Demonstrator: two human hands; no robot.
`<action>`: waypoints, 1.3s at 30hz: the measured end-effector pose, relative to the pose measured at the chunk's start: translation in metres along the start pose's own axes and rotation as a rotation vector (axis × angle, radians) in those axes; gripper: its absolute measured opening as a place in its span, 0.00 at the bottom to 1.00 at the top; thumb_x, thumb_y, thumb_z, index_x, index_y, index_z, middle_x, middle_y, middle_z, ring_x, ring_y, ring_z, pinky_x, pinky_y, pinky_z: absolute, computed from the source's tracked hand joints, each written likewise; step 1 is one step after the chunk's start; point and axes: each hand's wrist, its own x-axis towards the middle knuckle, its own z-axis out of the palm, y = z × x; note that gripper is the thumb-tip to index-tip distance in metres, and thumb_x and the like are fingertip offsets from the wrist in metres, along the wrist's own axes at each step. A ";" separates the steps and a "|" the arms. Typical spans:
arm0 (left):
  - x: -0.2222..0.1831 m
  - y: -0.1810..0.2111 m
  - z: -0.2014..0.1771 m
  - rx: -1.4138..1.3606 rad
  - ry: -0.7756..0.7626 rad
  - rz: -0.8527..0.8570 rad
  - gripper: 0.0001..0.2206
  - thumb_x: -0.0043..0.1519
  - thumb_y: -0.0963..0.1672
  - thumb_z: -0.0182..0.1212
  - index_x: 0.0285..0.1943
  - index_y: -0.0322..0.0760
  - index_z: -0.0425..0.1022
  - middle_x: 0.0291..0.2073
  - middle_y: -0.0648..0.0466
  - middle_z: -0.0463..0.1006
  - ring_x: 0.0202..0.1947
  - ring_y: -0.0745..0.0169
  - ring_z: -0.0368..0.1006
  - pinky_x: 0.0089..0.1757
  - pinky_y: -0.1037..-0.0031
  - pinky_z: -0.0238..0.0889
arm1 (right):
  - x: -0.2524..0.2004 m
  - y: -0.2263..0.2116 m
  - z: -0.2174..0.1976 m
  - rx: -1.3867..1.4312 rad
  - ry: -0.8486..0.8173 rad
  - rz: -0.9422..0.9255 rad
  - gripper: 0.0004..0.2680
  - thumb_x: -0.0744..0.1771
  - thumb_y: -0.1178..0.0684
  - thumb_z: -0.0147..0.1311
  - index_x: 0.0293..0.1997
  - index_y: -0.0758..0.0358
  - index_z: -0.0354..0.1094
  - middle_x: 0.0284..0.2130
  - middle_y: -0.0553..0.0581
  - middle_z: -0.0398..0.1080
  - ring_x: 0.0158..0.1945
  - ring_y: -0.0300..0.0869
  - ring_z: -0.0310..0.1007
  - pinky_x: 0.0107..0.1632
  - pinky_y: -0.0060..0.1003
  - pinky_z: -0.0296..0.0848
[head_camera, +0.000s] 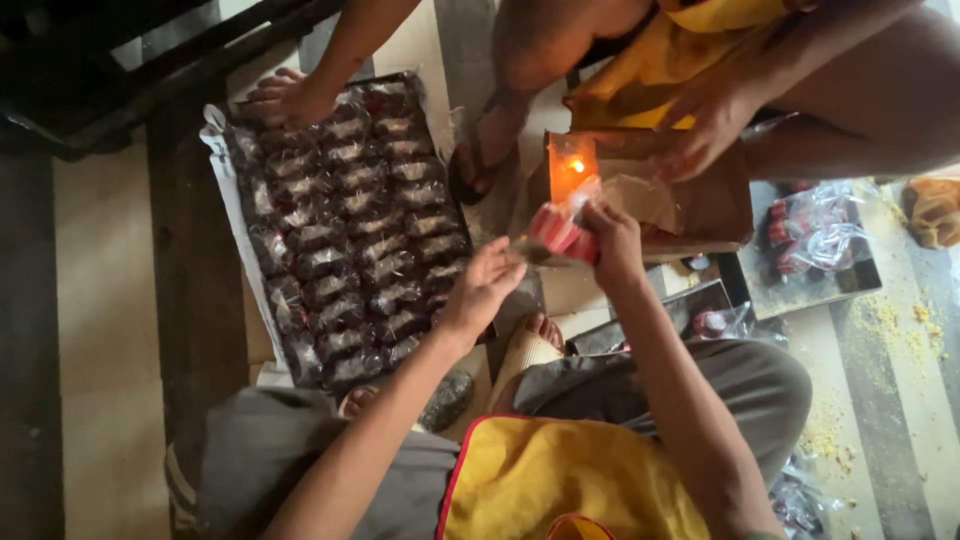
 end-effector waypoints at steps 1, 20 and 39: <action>0.004 -0.011 -0.002 -0.002 -0.001 0.005 0.33 0.62 0.48 0.62 0.74 0.33 0.55 0.60 0.48 0.73 0.63 0.58 0.69 0.61 0.69 0.61 | 0.009 -0.001 -0.003 -0.003 -0.002 -0.004 0.06 0.71 0.56 0.53 0.42 0.70 0.71 0.33 0.54 0.74 0.34 0.37 0.74 0.38 0.33 0.75; 0.007 -0.055 -0.013 0.202 0.091 -0.017 0.20 0.62 0.48 0.61 0.60 0.33 0.72 0.48 0.50 0.80 0.48 0.63 0.76 0.49 0.73 0.69 | 0.133 0.046 -0.064 -0.202 0.080 0.199 0.07 0.67 0.54 0.58 0.28 0.57 0.68 0.21 0.48 0.65 0.23 0.35 0.60 0.25 0.32 0.57; 0.014 -0.073 -0.019 0.323 0.097 0.049 0.19 0.61 0.48 0.63 0.57 0.32 0.74 0.42 0.52 0.82 0.42 0.64 0.79 0.44 0.74 0.71 | 0.119 0.028 -0.041 -0.072 0.211 0.228 0.05 0.65 0.57 0.61 0.31 0.66 0.72 0.28 0.55 0.73 0.29 0.39 0.73 0.30 0.35 0.70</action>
